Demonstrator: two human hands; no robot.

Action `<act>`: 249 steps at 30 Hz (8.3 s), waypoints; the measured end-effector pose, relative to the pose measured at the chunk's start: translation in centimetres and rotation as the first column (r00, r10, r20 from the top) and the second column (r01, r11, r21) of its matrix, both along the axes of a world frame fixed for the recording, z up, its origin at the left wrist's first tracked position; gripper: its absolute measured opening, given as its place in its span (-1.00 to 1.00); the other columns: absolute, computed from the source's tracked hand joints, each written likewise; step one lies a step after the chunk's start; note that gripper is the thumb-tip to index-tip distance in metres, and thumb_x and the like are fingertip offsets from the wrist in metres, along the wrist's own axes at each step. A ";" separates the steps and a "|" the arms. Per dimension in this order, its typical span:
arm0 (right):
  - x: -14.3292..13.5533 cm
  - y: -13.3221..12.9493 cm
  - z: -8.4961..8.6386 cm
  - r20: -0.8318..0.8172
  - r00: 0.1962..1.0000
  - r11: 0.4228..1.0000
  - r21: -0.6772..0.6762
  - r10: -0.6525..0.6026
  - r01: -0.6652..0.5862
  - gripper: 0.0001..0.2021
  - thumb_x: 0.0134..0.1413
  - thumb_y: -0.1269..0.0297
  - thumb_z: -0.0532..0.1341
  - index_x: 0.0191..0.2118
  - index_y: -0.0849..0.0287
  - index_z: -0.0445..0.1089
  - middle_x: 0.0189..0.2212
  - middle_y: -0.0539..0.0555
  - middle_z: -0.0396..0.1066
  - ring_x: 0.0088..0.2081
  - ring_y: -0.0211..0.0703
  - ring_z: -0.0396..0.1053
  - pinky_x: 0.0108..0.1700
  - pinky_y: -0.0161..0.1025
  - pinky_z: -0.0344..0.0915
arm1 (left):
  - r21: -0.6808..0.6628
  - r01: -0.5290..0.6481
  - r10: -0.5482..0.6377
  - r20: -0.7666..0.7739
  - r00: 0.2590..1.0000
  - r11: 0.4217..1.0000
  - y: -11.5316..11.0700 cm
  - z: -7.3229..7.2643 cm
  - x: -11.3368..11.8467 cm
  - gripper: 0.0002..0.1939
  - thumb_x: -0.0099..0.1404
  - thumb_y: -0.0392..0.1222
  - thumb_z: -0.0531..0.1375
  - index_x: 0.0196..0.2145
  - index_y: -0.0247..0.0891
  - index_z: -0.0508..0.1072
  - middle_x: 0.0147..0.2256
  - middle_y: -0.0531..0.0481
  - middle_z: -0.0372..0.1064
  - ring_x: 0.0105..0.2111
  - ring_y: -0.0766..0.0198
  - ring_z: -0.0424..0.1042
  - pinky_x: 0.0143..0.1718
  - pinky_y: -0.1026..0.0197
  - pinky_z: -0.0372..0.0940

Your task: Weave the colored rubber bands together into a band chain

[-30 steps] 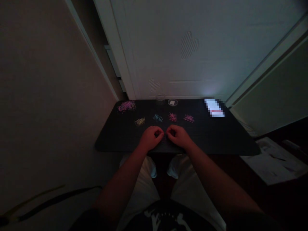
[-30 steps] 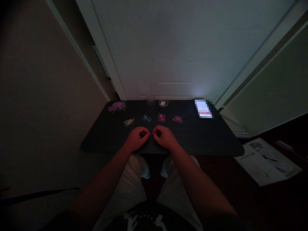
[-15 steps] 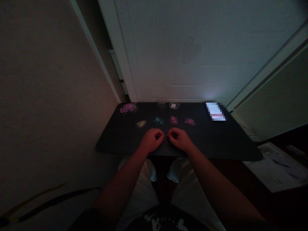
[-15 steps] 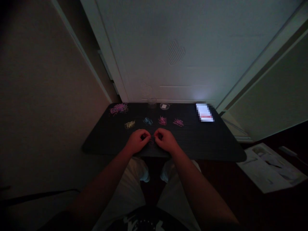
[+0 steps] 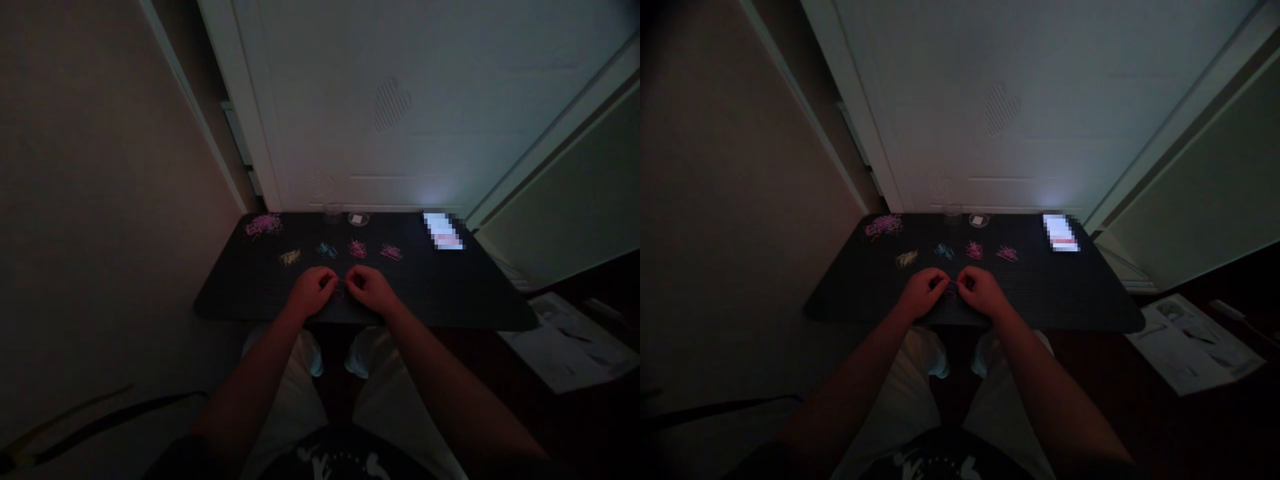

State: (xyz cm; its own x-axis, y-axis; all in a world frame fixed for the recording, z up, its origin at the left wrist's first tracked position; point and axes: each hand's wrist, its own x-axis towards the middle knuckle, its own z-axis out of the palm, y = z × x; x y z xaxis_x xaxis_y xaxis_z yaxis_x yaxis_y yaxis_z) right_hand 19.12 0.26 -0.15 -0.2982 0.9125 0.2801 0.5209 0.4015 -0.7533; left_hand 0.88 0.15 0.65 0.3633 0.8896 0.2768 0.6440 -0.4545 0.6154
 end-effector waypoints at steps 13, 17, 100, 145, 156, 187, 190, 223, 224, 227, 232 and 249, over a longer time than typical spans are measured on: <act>0.0 0.0 0.1 0.034 0.999 1.000 -0.006 -0.016 0.016 -0.93 -0.05 0.36 0.15 -0.49 0.20 0.30 -0.58 -0.04 0.26 -0.53 -0.32 0.19 -0.48 -0.36 0.09 | 0.011 0.024 -0.024 0.002 1.000 1.000 0.1 0.0 0.0 -0.81 0.27 -0.16 0.05 -0.36 -0.25 0.42 -0.35 -0.01 0.42 -0.30 0.25 0.36 -0.25 0.21 0.22; 0.0 0.1 -0.1 0.046 0.999 1.000 -0.008 -0.024 0.024 -0.93 -0.05 0.34 0.16 -0.49 0.20 0.30 -0.58 -0.05 0.26 -0.53 -0.32 0.19 -0.48 -0.36 0.09 | 0.004 0.013 -0.013 -0.004 1.000 1.000 0.1 -0.1 0.0 -0.82 0.27 -0.16 0.06 -0.35 -0.25 0.43 -0.34 -0.01 0.42 -0.29 0.24 0.36 -0.25 0.21 0.23; -0.1 0.2 0.0 0.083 0.996 1.000 0.025 -0.012 0.010 -0.96 -0.10 0.43 0.14 -0.47 0.18 0.32 -0.56 -0.05 0.28 -0.51 -0.31 0.20 -0.45 -0.35 0.09 | -0.030 -0.012 0.012 -0.007 1.000 0.999 -0.1 0.2 0.2 -0.90 0.18 -0.22 0.11 -0.39 -0.25 0.42 -0.41 0.01 0.40 -0.35 0.28 0.35 -0.32 0.24 0.22; -0.1 0.3 -0.2 0.093 0.996 1.000 0.030 -0.003 0.000 -0.94 -0.06 0.44 0.13 -0.45 0.19 0.34 -0.54 -0.03 0.31 -0.49 -0.31 0.21 -0.43 -0.35 0.10 | 0.001 -0.008 0.008 -0.033 0.999 1.000 0.1 -0.4 0.0 -0.89 0.22 -0.21 0.07 -0.39 -0.24 0.38 -0.39 0.02 0.38 -0.35 0.28 0.33 -0.34 0.25 0.20; -0.1 0.4 -0.7 0.093 0.996 0.999 0.053 0.000 -0.005 -0.96 -0.06 0.41 0.15 -0.45 0.19 0.34 -0.54 -0.03 0.29 -0.49 -0.31 0.20 -0.44 -0.35 0.09 | -0.077 0.079 -0.077 0.024 0.997 0.994 -0.2 -0.1 0.3 -0.78 0.10 -0.10 0.23 -0.27 -0.20 0.45 -0.33 0.04 0.43 -0.31 0.28 0.37 -0.27 0.25 0.25; -0.1 0.0 0.0 0.056 0.998 0.999 0.045 0.015 -0.017 -0.96 -0.08 0.42 0.13 -0.47 0.19 0.30 -0.55 -0.03 0.27 -0.50 -0.30 0.20 -0.43 -0.34 0.10 | 0.011 -0.004 0.005 -0.017 1.000 1.000 0.0 0.1 0.2 -0.91 0.18 -0.23 0.11 -0.41 -0.24 0.42 -0.40 0.01 0.38 -0.34 0.26 0.33 -0.31 0.22 0.21; -0.1 0.0 0.0 0.045 0.999 0.999 0.048 0.015 -0.017 -0.95 -0.09 0.43 0.12 -0.48 0.19 0.29 -0.56 -0.04 0.26 -0.51 -0.31 0.19 -0.44 -0.35 0.09 | 0.008 -0.010 0.010 -0.016 1.000 1.000 0.0 0.1 0.2 -0.90 0.19 -0.22 0.12 -0.41 -0.24 0.41 -0.40 0.01 0.39 -0.33 0.26 0.33 -0.31 0.22 0.21; 0.1 -0.1 -0.1 -0.031 0.997 0.998 0.007 0.070 -0.070 -0.94 -0.07 0.35 0.19 -0.40 0.20 0.36 -0.53 -0.04 0.30 -0.51 -0.33 0.20 -0.46 -0.37 0.13 | -0.022 0.032 -0.032 0.000 1.000 0.999 0.2 -0.3 0.0 -0.87 0.20 -0.18 0.12 -0.37 -0.24 0.45 -0.38 0.00 0.40 -0.33 0.27 0.34 -0.32 0.24 0.22; 0.1 -0.1 -0.1 -0.030 0.997 0.997 0.007 0.072 -0.072 -0.95 -0.07 0.36 0.19 -0.40 0.20 0.36 -0.54 -0.04 0.30 -0.51 -0.33 0.20 -0.46 -0.37 0.13 | -0.017 0.023 -0.023 0.003 1.000 1.000 0.2 -0.3 0.1 -0.87 0.20 -0.18 0.12 -0.38 -0.24 0.44 -0.39 0.00 0.40 -0.34 0.27 0.34 -0.33 0.24 0.21; 0.2 -0.1 -0.1 -0.027 0.996 0.997 0.011 0.080 -0.080 -0.95 -0.08 0.40 0.17 -0.41 0.20 0.35 -0.54 -0.04 0.29 -0.51 -0.33 0.20 -0.46 -0.36 0.13 | -0.011 0.010 -0.010 0.000 1.000 1.000 0.1 -0.3 0.1 -0.87 0.19 -0.18 0.12 -0.40 -0.24 0.43 -0.41 0.01 0.39 -0.35 0.27 0.33 -0.35 0.25 0.21; 0.2 -0.1 -0.1 -0.019 0.995 0.995 0.013 0.102 -0.102 -0.94 -0.06 0.33 0.19 -0.40 0.20 0.36 -0.55 -0.04 0.29 -0.51 -0.33 0.21 -0.46 -0.37 0.13 | -0.029 0.022 -0.023 -0.025 0.999 0.999 0.0 -0.2 0.1 -0.91 0.16 -0.21 0.12 -0.42 -0.24 0.41 -0.42 0.01 0.37 -0.34 0.26 0.33 -0.34 0.24 0.21; 0.1 0.1 -0.3 0.045 0.997 0.997 0.017 0.069 -0.070 -0.91 -0.11 0.45 0.14 -0.42 0.19 0.37 -0.55 -0.04 0.31 -0.51 -0.31 0.21 -0.44 -0.35 0.11 | 0.024 0.025 -0.024 -0.027 0.999 0.999 0.0 -0.1 0.1 -0.88 0.20 -0.18 0.11 -0.43 -0.24 0.40 -0.42 0.01 0.37 -0.35 0.26 0.31 -0.33 0.22 0.19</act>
State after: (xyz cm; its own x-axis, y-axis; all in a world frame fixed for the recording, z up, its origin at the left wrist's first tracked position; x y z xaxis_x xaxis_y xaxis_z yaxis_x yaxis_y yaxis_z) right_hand 19.18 0.36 -0.41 -0.3733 0.8839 0.2818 0.5238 0.4515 -0.7223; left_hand 0.99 0.11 0.52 0.3922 0.8736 0.2883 0.6485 -0.4848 0.5868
